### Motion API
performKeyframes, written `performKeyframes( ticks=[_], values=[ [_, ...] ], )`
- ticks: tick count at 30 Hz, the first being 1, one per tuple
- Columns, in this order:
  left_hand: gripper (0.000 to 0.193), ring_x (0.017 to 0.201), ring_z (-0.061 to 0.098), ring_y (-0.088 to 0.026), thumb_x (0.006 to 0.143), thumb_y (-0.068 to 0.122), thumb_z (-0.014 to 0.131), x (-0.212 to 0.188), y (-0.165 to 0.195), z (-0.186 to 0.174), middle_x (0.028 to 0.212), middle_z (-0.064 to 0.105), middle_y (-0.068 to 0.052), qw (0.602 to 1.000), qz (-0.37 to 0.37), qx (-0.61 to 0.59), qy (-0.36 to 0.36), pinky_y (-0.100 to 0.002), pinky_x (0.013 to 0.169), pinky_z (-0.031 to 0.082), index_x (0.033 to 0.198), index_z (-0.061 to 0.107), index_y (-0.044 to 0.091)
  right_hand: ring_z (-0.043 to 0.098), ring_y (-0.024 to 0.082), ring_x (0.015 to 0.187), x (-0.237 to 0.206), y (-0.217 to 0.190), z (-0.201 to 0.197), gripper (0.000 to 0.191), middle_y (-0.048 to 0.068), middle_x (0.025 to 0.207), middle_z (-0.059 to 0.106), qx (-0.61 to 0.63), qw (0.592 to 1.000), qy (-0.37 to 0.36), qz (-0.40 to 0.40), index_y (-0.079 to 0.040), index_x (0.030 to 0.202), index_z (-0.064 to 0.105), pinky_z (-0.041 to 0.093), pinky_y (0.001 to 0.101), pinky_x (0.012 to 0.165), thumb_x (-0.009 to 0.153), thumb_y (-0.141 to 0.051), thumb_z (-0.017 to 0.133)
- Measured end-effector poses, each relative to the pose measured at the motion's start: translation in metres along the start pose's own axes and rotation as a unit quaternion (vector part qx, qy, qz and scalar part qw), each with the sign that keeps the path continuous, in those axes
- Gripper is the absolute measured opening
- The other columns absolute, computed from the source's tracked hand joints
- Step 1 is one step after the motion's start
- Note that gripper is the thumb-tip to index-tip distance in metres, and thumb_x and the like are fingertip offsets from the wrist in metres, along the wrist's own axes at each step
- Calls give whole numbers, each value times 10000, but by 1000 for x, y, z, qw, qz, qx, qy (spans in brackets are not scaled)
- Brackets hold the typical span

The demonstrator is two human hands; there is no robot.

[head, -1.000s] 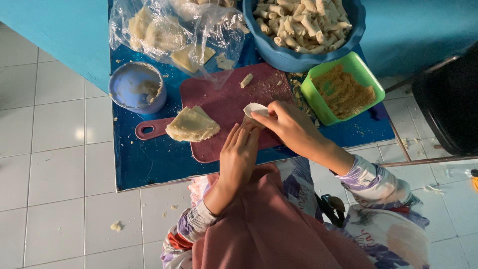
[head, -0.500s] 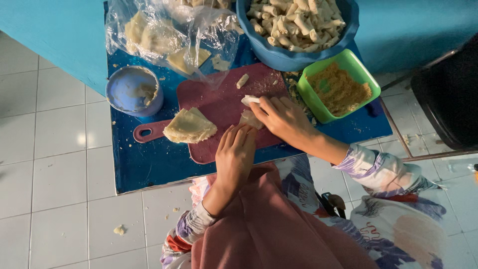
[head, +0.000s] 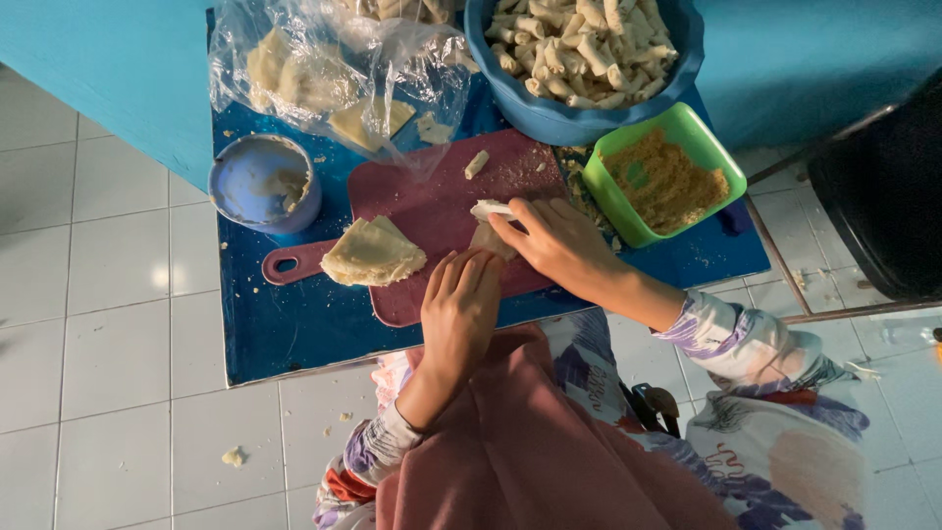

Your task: The person pinches off pieces of dough from a larger mass on a cutting board, rolls and shapes each piece by hand, and places the shaped pieces into a bowl that already holds many finished pieces. A green container with a brown crumbly filling and a spoon sit on the table beside the board.

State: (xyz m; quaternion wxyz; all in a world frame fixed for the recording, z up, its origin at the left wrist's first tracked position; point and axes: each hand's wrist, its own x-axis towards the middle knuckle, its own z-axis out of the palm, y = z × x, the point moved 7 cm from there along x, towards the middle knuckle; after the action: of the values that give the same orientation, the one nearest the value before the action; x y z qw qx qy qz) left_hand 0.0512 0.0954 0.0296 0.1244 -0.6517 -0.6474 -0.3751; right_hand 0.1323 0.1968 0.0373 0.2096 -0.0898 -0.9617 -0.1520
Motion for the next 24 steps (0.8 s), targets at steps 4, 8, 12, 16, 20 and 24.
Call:
performKeyframes(
  ticks=[4,8,12,16,20,24],
  values=[
    [231,1143,645,-247,896,69,669,0,-1,0,1143,669,-82,1000,-6,8,-2,-432,1089,486,1123,682,28,620,203,911,-7,21,1,165,75,1085,562,-2,998,39,45,-99,1078,659,503,343,797,913,-105,667],
    [239,1154,645,-254,899,64,658,-1,-2,0,1158,667,-87,1000,-4,12,-6,-439,1095,471,1134,671,22,631,194,944,-8,35,11,45,53,1062,568,-39,994,-8,98,-85,976,636,496,357,795,970,-108,674],
    [257,1145,638,-266,905,58,643,-2,-4,1,1193,663,-100,1000,-17,4,-14,-449,1107,462,1160,657,42,634,243,1058,-8,21,-12,110,71,1107,599,-7,998,49,35,-64,999,649,503,387,913,896,-95,673],
    [353,1173,629,-259,903,54,611,-4,-6,2,1247,653,-94,999,-23,8,-35,-462,1139,425,1255,635,55,617,253,1040,-23,28,-44,79,25,1030,634,90,990,93,61,-103,943,651,472,424,900,913,-123,721],
    [414,1193,620,-252,880,52,586,-5,-8,1,1284,629,-85,998,-19,39,-44,-488,1148,416,1293,616,70,560,320,1022,-60,103,-48,73,69,1100,670,23,968,37,246,-85,1113,719,446,424,915,1052,-114,690],
    [348,1070,592,-308,924,106,623,-3,-14,0,1231,627,-94,998,-60,20,-27,-462,952,444,1270,627,67,573,303,995,-75,149,2,218,83,1064,701,-17,973,-121,194,-91,1161,744,434,428,912,1002,-197,638]
  ],
)
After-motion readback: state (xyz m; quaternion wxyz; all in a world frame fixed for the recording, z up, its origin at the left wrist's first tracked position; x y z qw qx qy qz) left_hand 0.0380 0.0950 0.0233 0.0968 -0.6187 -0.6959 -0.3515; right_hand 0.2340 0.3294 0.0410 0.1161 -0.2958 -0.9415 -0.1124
